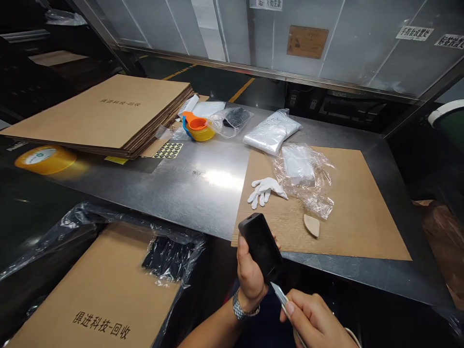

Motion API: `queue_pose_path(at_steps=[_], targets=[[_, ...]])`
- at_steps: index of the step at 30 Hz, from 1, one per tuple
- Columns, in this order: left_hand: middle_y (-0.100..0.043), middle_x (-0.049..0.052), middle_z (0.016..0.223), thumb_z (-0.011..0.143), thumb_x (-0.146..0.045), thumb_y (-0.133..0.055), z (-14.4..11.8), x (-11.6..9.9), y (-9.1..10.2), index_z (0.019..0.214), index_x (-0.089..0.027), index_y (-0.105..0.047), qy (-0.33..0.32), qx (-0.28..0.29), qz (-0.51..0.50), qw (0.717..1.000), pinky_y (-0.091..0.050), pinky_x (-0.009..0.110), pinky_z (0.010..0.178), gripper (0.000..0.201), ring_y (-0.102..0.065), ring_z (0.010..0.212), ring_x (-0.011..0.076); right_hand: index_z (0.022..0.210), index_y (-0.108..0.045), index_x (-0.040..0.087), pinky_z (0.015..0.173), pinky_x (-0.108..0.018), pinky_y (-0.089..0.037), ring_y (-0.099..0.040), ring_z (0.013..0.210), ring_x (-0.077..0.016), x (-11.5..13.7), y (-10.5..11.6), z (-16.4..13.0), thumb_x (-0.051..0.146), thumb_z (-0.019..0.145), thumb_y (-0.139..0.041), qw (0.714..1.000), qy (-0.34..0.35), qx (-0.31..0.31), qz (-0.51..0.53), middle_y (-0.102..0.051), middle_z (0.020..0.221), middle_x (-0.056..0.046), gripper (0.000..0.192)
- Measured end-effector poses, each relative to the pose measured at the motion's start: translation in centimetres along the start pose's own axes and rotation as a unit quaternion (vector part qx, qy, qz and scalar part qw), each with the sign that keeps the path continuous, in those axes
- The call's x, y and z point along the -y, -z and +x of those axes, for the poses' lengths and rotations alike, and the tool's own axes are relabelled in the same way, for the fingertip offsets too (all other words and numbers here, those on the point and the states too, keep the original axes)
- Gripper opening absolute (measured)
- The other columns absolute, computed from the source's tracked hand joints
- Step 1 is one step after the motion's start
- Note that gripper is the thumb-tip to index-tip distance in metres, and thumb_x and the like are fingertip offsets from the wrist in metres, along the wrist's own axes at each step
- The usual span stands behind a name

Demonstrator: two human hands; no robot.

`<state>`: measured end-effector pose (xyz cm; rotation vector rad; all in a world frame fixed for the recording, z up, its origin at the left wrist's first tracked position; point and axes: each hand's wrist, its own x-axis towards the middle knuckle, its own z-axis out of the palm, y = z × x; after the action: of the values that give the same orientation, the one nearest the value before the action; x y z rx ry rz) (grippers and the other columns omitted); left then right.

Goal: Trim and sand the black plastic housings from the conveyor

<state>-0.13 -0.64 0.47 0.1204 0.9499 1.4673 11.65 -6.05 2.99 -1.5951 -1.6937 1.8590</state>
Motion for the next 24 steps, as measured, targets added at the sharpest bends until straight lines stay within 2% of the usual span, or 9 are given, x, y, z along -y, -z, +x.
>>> queue_pose_path(at_steps=[2, 4, 5, 7, 10, 11, 12, 18, 24], targets=[[-0.064, 0.004, 0.07, 0.079, -0.055, -0.044, 0.0, 0.0, -0.1, 0.083, -0.016, -0.063, -0.03, 0.0, -0.028, 0.999, -0.046, 0.024, 0.054, 0.044, -0.057, 0.06, 0.0149, 0.08, -0.055, 0.017, 0.038, -0.017, -0.028, -0.041, 0.035, -0.0082, -0.4, -0.1, -0.2, 0.054, 0.091, -0.024, 0.999, 0.016, -0.021, -0.019, -0.035, 0.037, 0.008, 0.049], [-0.063, 0.003, 0.072, 0.078, -0.054, -0.047, 0.0, 0.0, -0.2, 0.085, -0.018, -0.063, -0.053, -0.006, -0.06, 0.997, -0.046, 0.024, 0.054, 0.04, -0.057, 0.06, 0.0149, 0.087, -0.057, 0.018, 0.037, -0.018, -0.028, -0.043, 0.035, -0.0082, -0.9, -0.2, -0.4, 0.042, 0.093, -0.028, 0.989, 0.068, -0.088, -0.101, -0.042, 0.041, 0.007, 0.038], [-0.063, 0.003, 0.072, 0.077, -0.053, -0.048, 0.0, -0.1, -0.3, 0.088, -0.02, -0.063, -0.069, -0.008, -0.074, 0.995, -0.046, 0.025, 0.054, 0.038, -0.057, 0.06, 0.015, 0.092, -0.058, 0.017, 0.038, -0.019, -0.029, -0.046, 0.038, -0.0084, -1.2, -0.3, -0.5, 0.034, 0.094, -0.031, 0.97, 0.115, -0.136, -0.164, -0.047, 0.045, 0.005, 0.032], [-0.063, 0.001, 0.072, 0.076, -0.052, -0.05, -0.1, -0.2, -0.5, 0.096, -0.025, -0.062, -0.106, -0.01, -0.094, 0.99, -0.047, 0.025, 0.056, 0.036, -0.056, 0.06, 0.0148, 0.102, -0.058, 0.013, 0.043, -0.021, -0.032, -0.049, 0.041, -0.0087, -1.7, -0.6, -0.4, 0.021, 0.091, -0.038, 0.888, 0.237, -0.247, -0.306, -0.054, 0.052, 0.003, 0.024], [-0.062, -0.001, 0.072, 0.076, -0.049, -0.05, -0.2, -0.3, -0.7, 0.105, -0.032, -0.058, -0.16, -0.014, -0.102, 0.982, -0.047, 0.025, 0.059, 0.035, -0.055, 0.062, 0.0147, 0.104, -0.061, 0.006, 0.044, -0.025, -0.03, -0.046, 0.039, -0.0082, -2.0, -1.2, -0.1, 0.008, 0.085, -0.046, 0.729, 0.346, -0.366, -0.464, -0.051, 0.047, 0.004, 0.024], [-0.062, -0.001, 0.072, 0.077, -0.048, -0.049, -0.3, -0.3, -0.7, 0.106, -0.033, -0.058, -0.174, -0.012, -0.101, 0.98, -0.046, 0.025, 0.06, 0.034, -0.055, 0.063, 0.0148, 0.102, -0.062, 0.005, 0.043, -0.025, -0.028, -0.043, 0.037, -0.0078, -1.9, -1.3, 0.1, 0.006, 0.084, -0.047, 0.697, 0.352, -0.384, -0.493, -0.047, 0.045, 0.005, 0.024], [-0.062, -0.001, 0.073, 0.077, -0.047, -0.047, -0.3, -0.3, -0.7, 0.106, -0.034, -0.057, -0.186, -0.012, -0.098, 0.977, -0.046, 0.026, 0.06, 0.033, -0.055, 0.064, 0.015, 0.1, -0.063, 0.005, 0.043, -0.026, -0.027, -0.042, 0.037, -0.0075, -1.8, -1.5, 0.2, 0.005, 0.083, -0.047, 0.68, 0.349, -0.39, -0.513, -0.045, 0.044, 0.005, 0.024], [-0.061, -0.001, 0.072, 0.077, -0.05, -0.047, -0.5, -0.4, -0.8, 0.104, -0.037, -0.057, -0.228, -0.006, -0.072, 0.971, -0.045, 0.028, 0.06, 0.031, -0.052, 0.063, 0.0163, 0.098, -0.065, 0.004, 0.043, -0.027, -0.026, -0.041, 0.037, -0.0068, -1.2, -1.8, 0.3, 0.002, 0.081, -0.047, 0.654, 0.343, -0.383, -0.555, -0.043, 0.043, 0.005, 0.025], [-0.061, -0.002, 0.072, 0.077, -0.049, -0.046, -0.7, -0.5, -1.0, 0.103, -0.039, -0.058, -0.236, -0.005, -0.062, 0.97, -0.045, 0.027, 0.059, 0.03, -0.052, 0.062, 0.0158, 0.097, -0.065, 0.004, 0.042, -0.027, -0.025, -0.041, 0.037, -0.0068, -1.6, -1.9, 0.3, 0.001, 0.08, -0.047, 0.663, 0.345, -0.381, -0.545, -0.043, 0.043, 0.005, 0.025]])
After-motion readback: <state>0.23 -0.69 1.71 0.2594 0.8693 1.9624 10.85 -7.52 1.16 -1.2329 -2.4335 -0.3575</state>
